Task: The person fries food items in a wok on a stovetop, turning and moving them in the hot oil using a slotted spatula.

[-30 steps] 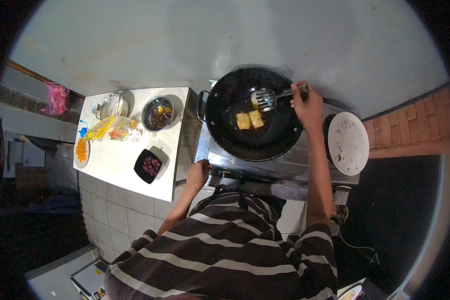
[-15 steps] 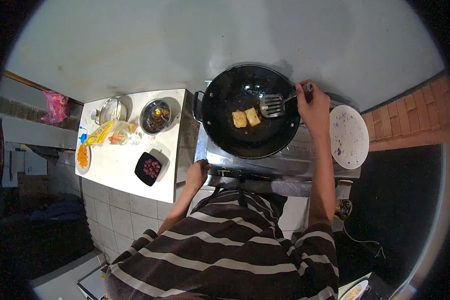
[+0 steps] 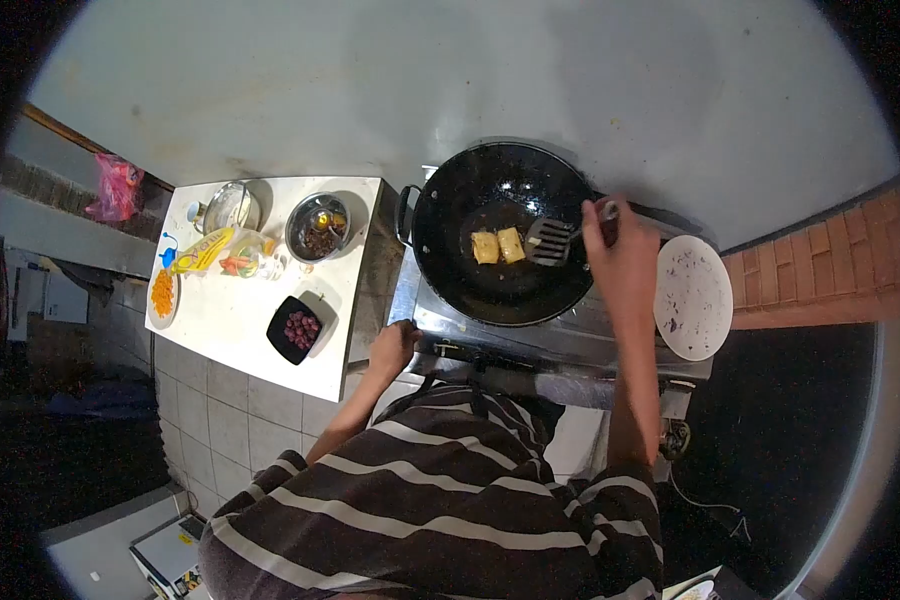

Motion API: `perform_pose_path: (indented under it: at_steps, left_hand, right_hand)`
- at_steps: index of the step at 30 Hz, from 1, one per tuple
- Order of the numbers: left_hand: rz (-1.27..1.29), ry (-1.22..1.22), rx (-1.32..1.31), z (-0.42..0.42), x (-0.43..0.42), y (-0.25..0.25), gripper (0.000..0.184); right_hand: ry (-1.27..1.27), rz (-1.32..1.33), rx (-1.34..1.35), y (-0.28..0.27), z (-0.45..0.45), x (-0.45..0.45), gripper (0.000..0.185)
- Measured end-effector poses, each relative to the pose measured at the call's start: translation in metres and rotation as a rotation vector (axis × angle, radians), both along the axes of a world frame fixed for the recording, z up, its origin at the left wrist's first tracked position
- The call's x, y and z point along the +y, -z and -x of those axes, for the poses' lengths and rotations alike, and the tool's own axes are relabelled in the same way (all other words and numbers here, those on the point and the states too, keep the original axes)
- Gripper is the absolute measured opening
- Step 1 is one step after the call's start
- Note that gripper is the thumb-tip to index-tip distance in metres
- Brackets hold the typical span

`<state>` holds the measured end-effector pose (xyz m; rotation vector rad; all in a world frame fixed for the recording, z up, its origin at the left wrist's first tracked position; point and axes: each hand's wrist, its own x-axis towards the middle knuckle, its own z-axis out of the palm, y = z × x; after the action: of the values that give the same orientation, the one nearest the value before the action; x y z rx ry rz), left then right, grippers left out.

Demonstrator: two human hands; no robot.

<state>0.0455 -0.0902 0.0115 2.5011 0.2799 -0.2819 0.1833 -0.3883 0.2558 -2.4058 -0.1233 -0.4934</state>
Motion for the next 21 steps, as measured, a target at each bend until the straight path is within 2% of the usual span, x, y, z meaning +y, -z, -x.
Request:
perform_pose_path:
  at_steps: [3, 7, 10, 13, 21]
  left_hand:
    - [0.004, 0.008, -0.015, 0.0, 0.0, -0.001, 0.025]
    - [-0.019, 0.004, 0.027, -0.001, -0.001, -0.005, 0.024]
    - [0.024, -0.006, 0.039, 0.0, 0.0, 0.002, 0.025]
    - [0.001, 0.011, -0.057, 0.002, 0.0, 0.006, 0.025]
    - [-0.001, -0.002, -0.096, 0.003, -0.002, 0.005, 0.025]
  right_hand:
    - [-0.096, -0.003, -0.066, 0.01, 0.007, 0.016, 0.018]
    - [-0.21, -0.012, -0.027, 0.021, 0.01, 0.031, 0.019]
    - [-0.21, 0.035, 0.011, 0.028, 0.013, 0.036, 0.021]
    - [-0.205, 0.069, 0.027, 0.032, 0.013, 0.038, 0.022]
    - [-0.194, -0.007, -0.021, 0.049, 0.021, 0.039, 0.018]
